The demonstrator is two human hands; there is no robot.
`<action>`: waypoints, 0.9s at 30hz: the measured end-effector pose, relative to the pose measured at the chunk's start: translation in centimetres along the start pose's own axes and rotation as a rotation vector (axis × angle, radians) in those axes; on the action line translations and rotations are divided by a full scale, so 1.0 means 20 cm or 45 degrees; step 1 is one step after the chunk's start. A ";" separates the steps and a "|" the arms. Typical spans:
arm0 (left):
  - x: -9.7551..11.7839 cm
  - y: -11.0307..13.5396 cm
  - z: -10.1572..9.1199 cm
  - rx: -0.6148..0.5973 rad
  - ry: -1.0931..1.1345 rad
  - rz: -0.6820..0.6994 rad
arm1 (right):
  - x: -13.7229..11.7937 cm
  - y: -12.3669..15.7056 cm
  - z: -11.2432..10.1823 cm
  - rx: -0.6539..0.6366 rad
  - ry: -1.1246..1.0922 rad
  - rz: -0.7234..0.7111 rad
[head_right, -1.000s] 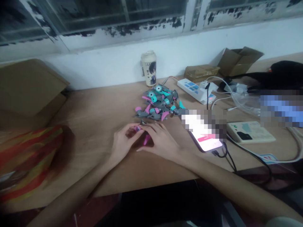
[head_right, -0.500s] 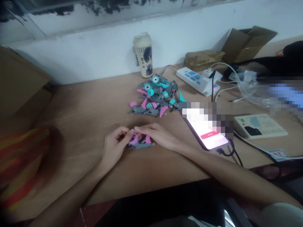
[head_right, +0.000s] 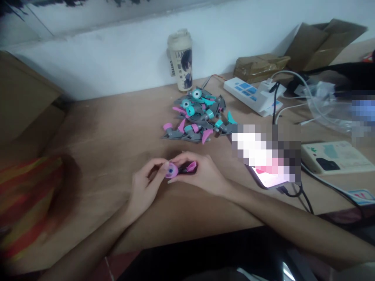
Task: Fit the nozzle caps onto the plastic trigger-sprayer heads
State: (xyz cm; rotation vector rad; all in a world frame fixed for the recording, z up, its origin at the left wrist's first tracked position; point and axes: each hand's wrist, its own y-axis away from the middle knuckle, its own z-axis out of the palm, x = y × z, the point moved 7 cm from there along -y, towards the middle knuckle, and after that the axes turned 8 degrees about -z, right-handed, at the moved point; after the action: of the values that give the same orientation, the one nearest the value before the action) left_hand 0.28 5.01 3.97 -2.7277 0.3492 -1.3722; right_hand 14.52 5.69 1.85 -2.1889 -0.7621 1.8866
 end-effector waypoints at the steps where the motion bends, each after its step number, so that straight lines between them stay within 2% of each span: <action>1: 0.01 -0.01 0.00 -0.019 -0.011 0.037 | -0.02 -0.01 -0.01 0.018 0.064 -0.069; 6: 0.06 -0.04 -0.03 -0.099 0.030 0.208 | -0.13 -0.03 -0.05 0.029 0.384 -0.444; 10: 0.05 -0.06 -0.01 -0.220 0.019 0.206 | -0.13 -0.01 -0.04 -0.052 0.498 -0.598; 19: 0.02 -0.07 0.01 -0.274 -0.051 0.190 | -0.11 0.03 0.00 -0.191 0.653 -0.701; 27: -0.07 -0.06 0.07 -0.273 0.041 -0.062 | -0.12 0.05 0.01 -0.199 0.790 -0.788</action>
State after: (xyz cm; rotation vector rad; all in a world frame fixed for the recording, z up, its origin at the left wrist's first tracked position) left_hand 0.80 6.38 2.29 -2.9047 0.4598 -1.4728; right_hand 14.31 3.72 3.48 -2.0868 -1.2684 0.8239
